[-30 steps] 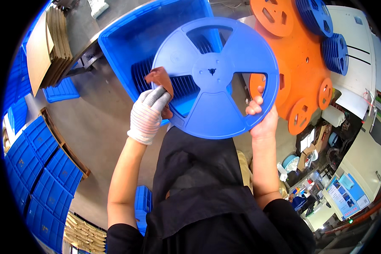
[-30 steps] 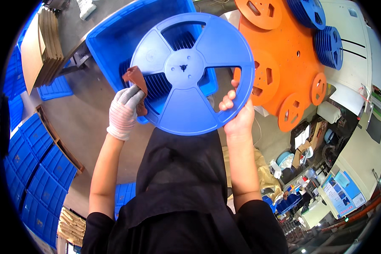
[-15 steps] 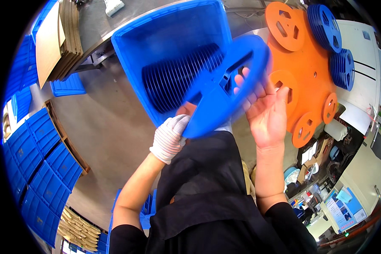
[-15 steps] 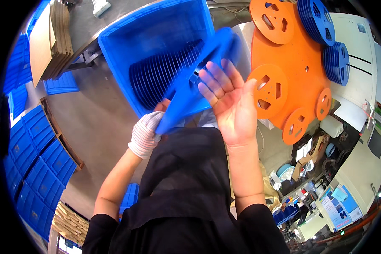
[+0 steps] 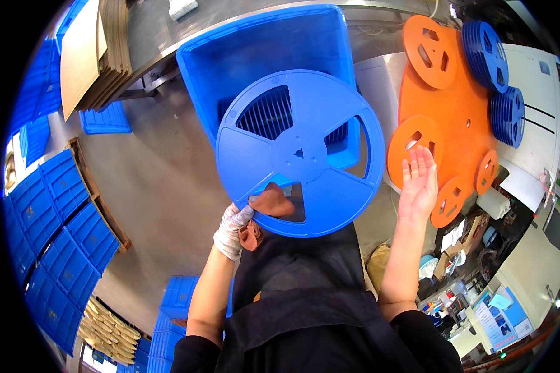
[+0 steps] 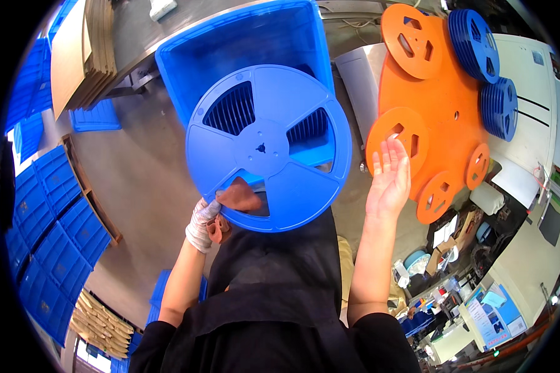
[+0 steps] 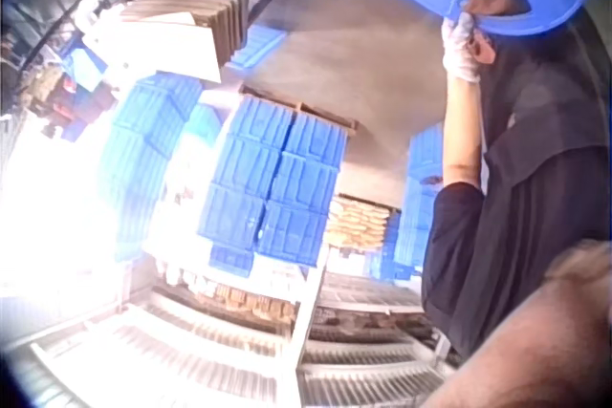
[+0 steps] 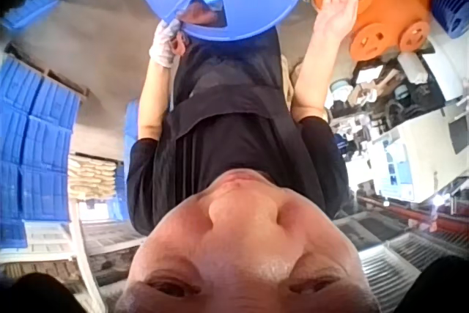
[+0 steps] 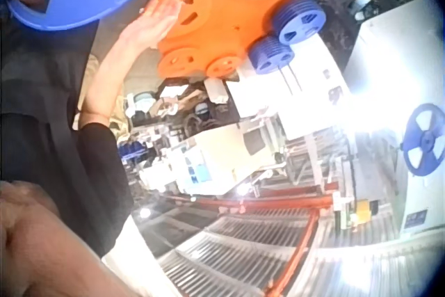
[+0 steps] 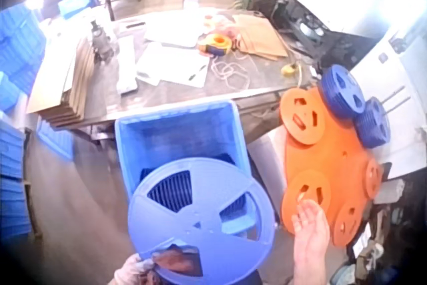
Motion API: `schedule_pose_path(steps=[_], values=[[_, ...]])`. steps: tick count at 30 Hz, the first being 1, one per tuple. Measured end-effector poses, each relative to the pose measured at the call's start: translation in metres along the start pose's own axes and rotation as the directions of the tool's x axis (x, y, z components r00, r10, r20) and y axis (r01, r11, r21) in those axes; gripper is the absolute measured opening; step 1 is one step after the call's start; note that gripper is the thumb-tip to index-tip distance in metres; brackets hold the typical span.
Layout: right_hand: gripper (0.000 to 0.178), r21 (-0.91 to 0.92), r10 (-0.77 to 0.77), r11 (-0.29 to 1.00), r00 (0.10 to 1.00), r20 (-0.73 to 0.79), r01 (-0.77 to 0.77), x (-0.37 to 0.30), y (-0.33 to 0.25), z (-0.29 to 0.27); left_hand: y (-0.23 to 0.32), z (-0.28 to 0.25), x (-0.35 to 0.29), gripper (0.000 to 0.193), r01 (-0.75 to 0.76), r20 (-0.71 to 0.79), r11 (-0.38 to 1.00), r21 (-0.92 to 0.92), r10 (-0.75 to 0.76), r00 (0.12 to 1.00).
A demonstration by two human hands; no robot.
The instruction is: The person wipes the surface of blue plastic spools with a brown cloth. They pick up each spool from a blue bin, wipe it thoroughly, and place it into a stack on the table. The process is repeated for multiple spools throughout the video.
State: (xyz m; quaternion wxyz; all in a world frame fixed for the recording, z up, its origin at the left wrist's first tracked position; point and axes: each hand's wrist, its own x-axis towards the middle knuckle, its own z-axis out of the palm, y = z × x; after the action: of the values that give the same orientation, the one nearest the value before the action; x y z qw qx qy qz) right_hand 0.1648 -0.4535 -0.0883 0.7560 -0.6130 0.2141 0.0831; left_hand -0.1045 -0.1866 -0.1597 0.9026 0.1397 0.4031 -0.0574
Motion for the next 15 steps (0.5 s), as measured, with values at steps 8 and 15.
schedule_pose_path(steps=[8,15], values=[[0.042,0.039,0.178,0.983,0.984,0.010,-0.179,0.011,0.034,-0.003,0.003,-0.020,-0.013,0.034,-0.075,-0.111,0.997,-0.004,0.074,0.991],[0.041,-0.147,0.262,0.958,0.959,0.108,-0.245,0.023,0.077,0.027,-0.003,-0.047,-0.023,0.030,-0.122,-0.114,0.991,-0.050,0.116,0.987]])
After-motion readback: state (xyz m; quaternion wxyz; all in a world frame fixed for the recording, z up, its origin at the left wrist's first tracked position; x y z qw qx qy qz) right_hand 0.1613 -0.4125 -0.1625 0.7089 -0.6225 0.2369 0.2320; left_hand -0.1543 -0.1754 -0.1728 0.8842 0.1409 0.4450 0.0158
